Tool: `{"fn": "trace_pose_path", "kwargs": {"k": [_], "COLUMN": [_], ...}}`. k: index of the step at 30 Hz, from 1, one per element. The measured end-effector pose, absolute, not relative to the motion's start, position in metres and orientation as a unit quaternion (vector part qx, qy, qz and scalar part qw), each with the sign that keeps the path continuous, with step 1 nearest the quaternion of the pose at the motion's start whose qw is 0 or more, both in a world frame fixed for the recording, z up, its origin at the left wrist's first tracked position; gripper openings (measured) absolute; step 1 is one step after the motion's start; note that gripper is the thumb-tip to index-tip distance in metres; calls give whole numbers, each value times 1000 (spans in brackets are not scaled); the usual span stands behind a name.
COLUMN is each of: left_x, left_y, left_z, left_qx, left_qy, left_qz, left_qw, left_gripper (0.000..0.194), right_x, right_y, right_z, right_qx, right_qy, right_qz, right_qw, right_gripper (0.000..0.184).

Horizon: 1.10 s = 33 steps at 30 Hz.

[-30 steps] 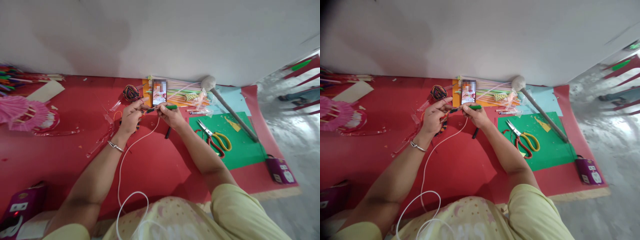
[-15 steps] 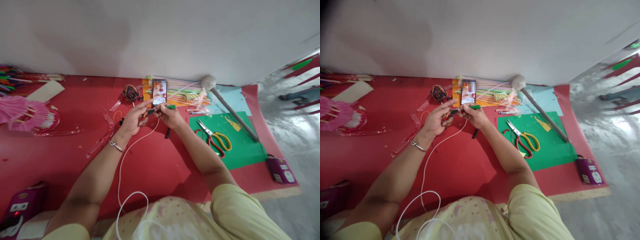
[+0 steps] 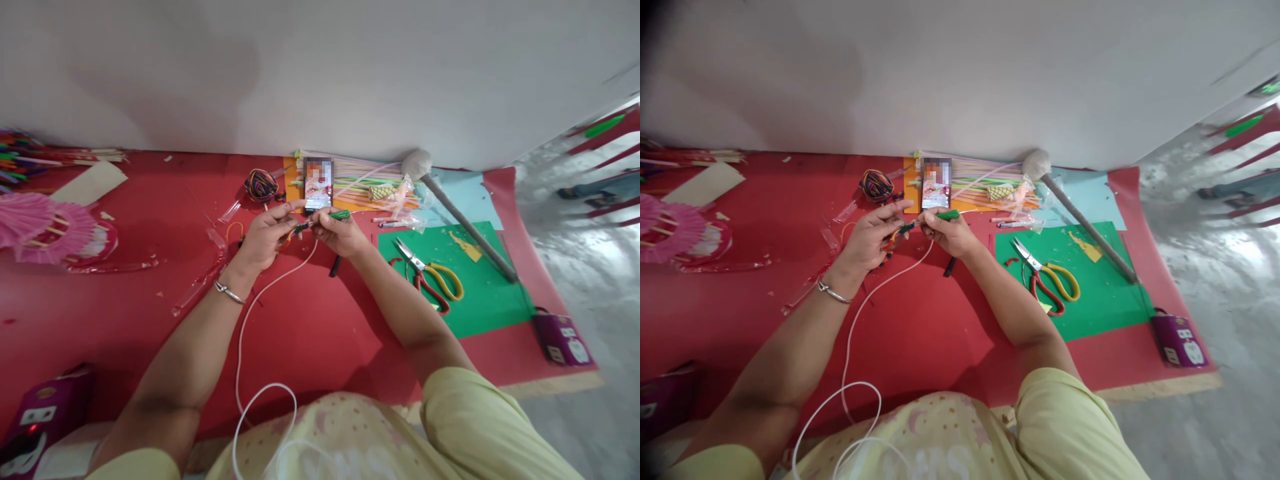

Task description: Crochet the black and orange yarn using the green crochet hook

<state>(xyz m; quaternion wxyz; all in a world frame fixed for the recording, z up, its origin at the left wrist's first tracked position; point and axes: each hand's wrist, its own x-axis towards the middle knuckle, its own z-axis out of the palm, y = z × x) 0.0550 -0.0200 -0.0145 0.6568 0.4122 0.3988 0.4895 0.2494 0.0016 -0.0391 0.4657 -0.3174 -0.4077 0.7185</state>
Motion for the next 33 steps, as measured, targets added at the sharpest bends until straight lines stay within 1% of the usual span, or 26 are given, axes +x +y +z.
{"fn": "trace_pose_path", "kwargs": {"k": [3,10,15,22,28,33], "left_x": [53,50,51,51,52,52], "left_y": [-20,-19,-18,-15,-18,-18], "left_z": [-15,-22,-27,-32,-28,-27], "left_qx": [422,475,518,558,549,532], "left_qy": [417,418,418,452,457,449], "left_qz": [492,512,513,493,502,516], "left_qw": [637,582,541,492,488,499], "left_gripper": [43,39,47,55,57,47], "right_x": [251,254,254,251,248,247], "right_y": [2,5,6,6,5,4], "right_z": [-41,-43,-45,-47,-44,-41], "right_qx": [-321,-325,-329,-363,-351,-353], "right_qy": [-433,-488,-497,-470,-447,-443], "right_qz": [706,658,645,622,631,634], "right_qw": [460,472,479,510,529,526], "right_gripper": [44,40,39,45,42,42]}}
